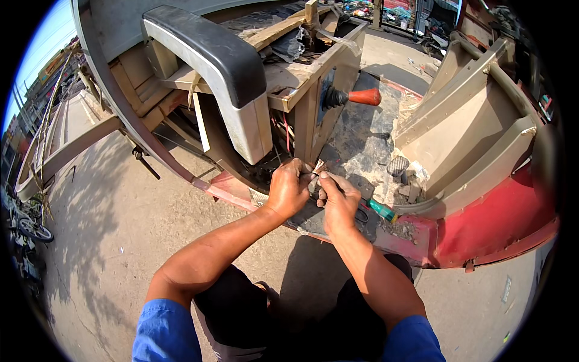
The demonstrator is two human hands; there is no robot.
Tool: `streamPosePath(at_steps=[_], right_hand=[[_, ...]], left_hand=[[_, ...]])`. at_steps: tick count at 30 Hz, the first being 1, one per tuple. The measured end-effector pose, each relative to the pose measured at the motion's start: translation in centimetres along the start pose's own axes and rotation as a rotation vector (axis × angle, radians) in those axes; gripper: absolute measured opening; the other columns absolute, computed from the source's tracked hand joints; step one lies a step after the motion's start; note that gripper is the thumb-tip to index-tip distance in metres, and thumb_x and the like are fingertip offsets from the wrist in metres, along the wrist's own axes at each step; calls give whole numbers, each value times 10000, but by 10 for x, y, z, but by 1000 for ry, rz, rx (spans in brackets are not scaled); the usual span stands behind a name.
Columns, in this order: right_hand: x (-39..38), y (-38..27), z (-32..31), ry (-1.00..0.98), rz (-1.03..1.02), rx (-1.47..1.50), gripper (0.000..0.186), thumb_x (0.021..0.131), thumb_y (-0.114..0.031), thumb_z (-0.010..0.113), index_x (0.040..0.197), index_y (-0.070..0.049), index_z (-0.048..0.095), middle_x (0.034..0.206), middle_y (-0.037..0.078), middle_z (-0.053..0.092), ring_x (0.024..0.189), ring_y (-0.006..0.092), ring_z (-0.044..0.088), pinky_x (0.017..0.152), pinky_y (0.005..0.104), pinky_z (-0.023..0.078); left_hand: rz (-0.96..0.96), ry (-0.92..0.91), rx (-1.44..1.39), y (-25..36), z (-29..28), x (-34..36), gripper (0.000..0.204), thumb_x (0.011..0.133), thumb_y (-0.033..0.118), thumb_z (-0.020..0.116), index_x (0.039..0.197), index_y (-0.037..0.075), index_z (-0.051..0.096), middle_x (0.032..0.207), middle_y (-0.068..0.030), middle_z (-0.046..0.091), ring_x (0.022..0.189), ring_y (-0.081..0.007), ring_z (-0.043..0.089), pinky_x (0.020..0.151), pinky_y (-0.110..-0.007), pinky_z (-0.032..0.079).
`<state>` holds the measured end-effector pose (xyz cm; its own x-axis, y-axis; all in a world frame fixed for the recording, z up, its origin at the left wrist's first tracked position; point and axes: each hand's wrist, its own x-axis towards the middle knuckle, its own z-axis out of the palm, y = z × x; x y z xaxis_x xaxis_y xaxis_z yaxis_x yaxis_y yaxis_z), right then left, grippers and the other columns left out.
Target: The person strips the insulation from two wires, twists the exposed ends together, and wraps the connection with electrical tape. They then use a screwdriver to adjust components inside the vehicle's dashboard area.
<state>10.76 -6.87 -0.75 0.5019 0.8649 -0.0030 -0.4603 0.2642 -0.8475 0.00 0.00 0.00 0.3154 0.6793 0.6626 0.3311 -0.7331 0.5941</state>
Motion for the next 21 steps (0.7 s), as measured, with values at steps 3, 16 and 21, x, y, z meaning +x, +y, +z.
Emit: streamPosePath(at_steps=[3,16,21], right_hand=[[-1,-1,0,14,-10,10,128,845,-68,688,934,24,683,724,8,603,529,62,499,437,227,404],[27,-34,-25,-187,59,-223,319,825,-11,634,1142,18,616,960,58,626,679,91,556,500,242,441],[28,-36,-16,-419,-165,-342,351,849,-25,670,1188,10,589,987,57,629,739,78,563,527,217,451]], left_hand=[[-10,4,0,3,-1,0,126,756,-37,682,762,-17,557,674,-167,585,588,-280,597,547,-361,448],[-68,-125,-222,5,-19,1,70,870,13,647,849,-29,595,672,-76,600,605,-111,585,559,-280,468],[-362,-241,-593,-4,-25,2,123,929,92,606,929,-32,606,795,-46,627,706,-98,588,655,-262,496]])
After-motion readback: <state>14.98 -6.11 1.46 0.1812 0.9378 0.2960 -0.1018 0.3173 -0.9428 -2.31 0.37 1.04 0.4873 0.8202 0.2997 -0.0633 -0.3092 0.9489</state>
